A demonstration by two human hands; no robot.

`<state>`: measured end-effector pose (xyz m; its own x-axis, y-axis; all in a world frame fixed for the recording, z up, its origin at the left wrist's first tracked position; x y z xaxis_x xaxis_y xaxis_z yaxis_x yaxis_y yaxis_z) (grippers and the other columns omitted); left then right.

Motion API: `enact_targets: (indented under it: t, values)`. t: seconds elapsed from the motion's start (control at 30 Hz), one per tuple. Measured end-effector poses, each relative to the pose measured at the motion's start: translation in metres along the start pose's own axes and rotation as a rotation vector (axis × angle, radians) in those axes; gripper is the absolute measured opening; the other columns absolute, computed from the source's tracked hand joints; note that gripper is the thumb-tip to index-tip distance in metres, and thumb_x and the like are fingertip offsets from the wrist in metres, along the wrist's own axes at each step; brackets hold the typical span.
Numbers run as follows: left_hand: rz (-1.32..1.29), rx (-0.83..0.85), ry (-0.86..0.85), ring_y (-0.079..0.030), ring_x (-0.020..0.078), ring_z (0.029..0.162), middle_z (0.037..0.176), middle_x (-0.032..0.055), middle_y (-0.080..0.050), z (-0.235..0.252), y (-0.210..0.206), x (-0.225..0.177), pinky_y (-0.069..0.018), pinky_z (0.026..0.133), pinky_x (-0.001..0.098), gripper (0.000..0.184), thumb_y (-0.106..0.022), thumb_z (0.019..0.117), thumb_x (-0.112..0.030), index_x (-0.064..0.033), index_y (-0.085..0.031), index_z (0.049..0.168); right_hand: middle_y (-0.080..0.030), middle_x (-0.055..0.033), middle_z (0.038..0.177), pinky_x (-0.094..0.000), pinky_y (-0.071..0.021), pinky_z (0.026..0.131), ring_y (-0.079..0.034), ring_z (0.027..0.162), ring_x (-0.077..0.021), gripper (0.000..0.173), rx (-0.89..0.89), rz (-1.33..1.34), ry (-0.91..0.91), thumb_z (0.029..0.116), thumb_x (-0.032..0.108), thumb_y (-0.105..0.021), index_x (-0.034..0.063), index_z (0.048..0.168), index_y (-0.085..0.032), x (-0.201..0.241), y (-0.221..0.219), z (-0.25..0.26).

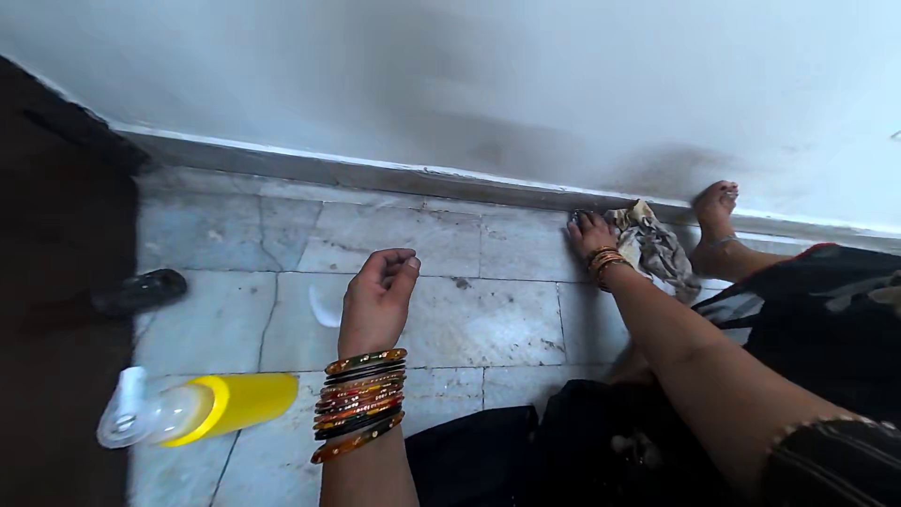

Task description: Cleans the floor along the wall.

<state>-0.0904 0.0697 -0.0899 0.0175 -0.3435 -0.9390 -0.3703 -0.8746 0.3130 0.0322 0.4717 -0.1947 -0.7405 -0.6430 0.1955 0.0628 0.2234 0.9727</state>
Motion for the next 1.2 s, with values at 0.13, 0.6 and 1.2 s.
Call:
enact_targets:
  t: [0.13,0.6,1.2]
  values:
    - [0.001,0.015,-0.018,-0.070,0.0212,0.099,0.113,0.0130,-0.070,0.000,-0.002,-0.001,-0.0561,0.090,0.0424,0.023,-0.059,0.1056,-0.018,-0.0042,-0.064,0.123,-0.038,-0.0308,0.158,-0.0674,-0.0269,0.118,-0.034,0.148,-0.0494,0.074,-0.040,0.139,-0.076,0.1036,0.055,-0.048,-0.0017,0.150,-0.048,0.064,-0.012,-0.010]
    - [0.024,-0.006,0.005,-0.070,0.0215,0.098,0.112,0.0144,-0.070,0.003,0.006,0.009,-0.0563,0.088,0.0419,0.024,-0.058,0.1055,-0.016,-0.0022,-0.063,0.124,-0.033,-0.0083,0.168,-0.0559,-0.0222,0.125,-0.027,0.157,-0.0285,0.065,0.263,0.068,0.566,0.1077,0.051,-0.043,0.0128,0.160,-0.038,0.244,-0.052,-0.016]
    - [-0.072,-0.056,-0.020,-0.070,0.0217,0.100,0.115,0.0157,-0.069,-0.001,0.014,-0.006,-0.0554,0.093,0.0417,0.025,-0.058,0.1063,-0.018,-0.0018,-0.062,0.125,-0.019,-0.0274,0.169,-0.0601,-0.0107,0.127,-0.014,0.158,-0.0428,0.087,0.108,-0.001,0.200,0.1036,0.056,-0.047,-0.0048,0.161,-0.023,0.034,-0.028,-0.079]
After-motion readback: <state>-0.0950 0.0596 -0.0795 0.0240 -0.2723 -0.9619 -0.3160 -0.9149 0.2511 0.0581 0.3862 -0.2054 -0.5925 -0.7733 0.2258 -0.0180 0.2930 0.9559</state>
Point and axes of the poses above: each hand's wrist, its own z-axis towards the middle knuckle, its own y-axis out of the back of the hand, x = y × z, the point moved 5 cm from there along z, towards the middle knuckle
